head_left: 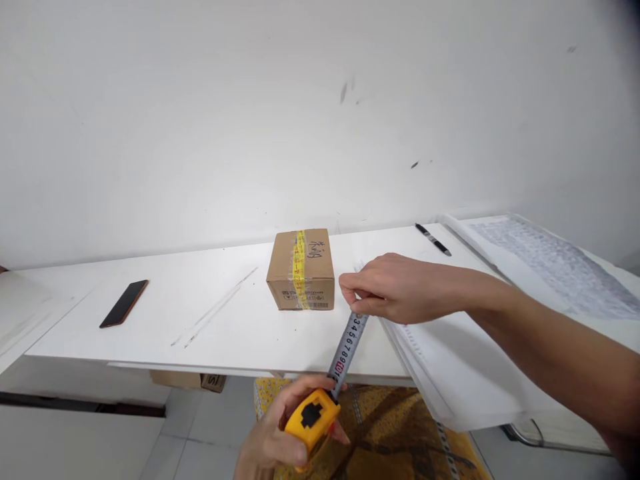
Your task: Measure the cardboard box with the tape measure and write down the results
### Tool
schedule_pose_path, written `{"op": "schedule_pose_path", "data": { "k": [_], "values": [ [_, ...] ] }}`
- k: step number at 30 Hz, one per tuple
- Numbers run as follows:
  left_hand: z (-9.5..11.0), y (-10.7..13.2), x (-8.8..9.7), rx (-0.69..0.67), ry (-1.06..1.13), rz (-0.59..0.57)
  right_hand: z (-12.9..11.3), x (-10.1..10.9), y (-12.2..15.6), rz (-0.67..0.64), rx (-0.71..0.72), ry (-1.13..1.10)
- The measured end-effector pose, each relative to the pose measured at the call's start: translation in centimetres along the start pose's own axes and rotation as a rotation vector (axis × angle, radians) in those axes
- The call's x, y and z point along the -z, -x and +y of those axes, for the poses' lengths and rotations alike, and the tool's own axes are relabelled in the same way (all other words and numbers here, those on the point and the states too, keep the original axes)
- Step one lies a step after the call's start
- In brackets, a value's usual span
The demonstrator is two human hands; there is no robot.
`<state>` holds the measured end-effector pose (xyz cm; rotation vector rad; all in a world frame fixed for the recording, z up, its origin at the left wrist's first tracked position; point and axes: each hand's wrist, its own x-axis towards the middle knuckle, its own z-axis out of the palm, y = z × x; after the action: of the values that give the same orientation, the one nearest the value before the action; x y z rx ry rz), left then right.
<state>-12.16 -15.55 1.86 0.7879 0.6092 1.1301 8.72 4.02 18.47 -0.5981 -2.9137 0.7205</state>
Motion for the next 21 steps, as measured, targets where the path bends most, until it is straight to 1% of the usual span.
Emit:
{"op": "schedule_pose_path", "data": {
  "k": [2,4,6,7,8,9,10,11,12,14,16,18,21],
  "values": [
    [0.1,0.3,0.0,-0.031,-0.031,0.024,0.0,0.3,-0.3,0.007,0.013,-0.068],
    [0.6,0.5,0.1,-0.110,-0.051,0.105,0.3,0.5,-0.7,0.078,0.041,-0.177],
    [1.5,0.6,0.2,-0.253,-0.061,0.228,1.3,0.1,-1.3,0.246,0.042,-0.289],
    [2.3,0.5,0.4,-0.340,-0.067,0.311,2.1,-0.3,-1.7,0.337,0.030,-0.317],
    [3.1,0.3,0.7,-0.430,-0.078,0.408,3.1,-1.0,-2.1,0.416,0.011,-0.317],
    [4.1,0.0,1.1,-0.511,-0.093,0.502,4.2,-1.8,-2.7,0.461,-0.006,-0.285],
    [5.0,-0.6,1.6,-0.581,-0.109,0.590,5.3,-2.7,-3.2,0.468,-0.017,-0.219],
    [6.0,-1.2,2.2,-0.635,-0.122,0.657,6.4,-3.7,-3.8,0.448,-0.042,-0.145],
    [6.8,-2.0,2.9,-0.668,-0.128,0.699,7.3,-4.7,-4.4,0.423,-0.067,-0.081],
    [8.1,-3.9,4.3,-0.676,-0.117,0.718,8.7,-6.5,-5.5,0.395,-0.076,-0.002],
    [8.8,-5.8,5.5,-0.630,-0.080,0.692,9.4,-7.6,-6.4,0.419,-0.052,0.053],
    [9.2,-7.3,6.2,-0.574,-0.046,0.651,9.6,-8.0,-7.1,0.466,-0.028,0.115],
    [9.7,-8.2,6.5,-0.541,-0.042,0.611,9.7,-7.2,-7.9,0.513,-0.014,0.184]
  ]
}}
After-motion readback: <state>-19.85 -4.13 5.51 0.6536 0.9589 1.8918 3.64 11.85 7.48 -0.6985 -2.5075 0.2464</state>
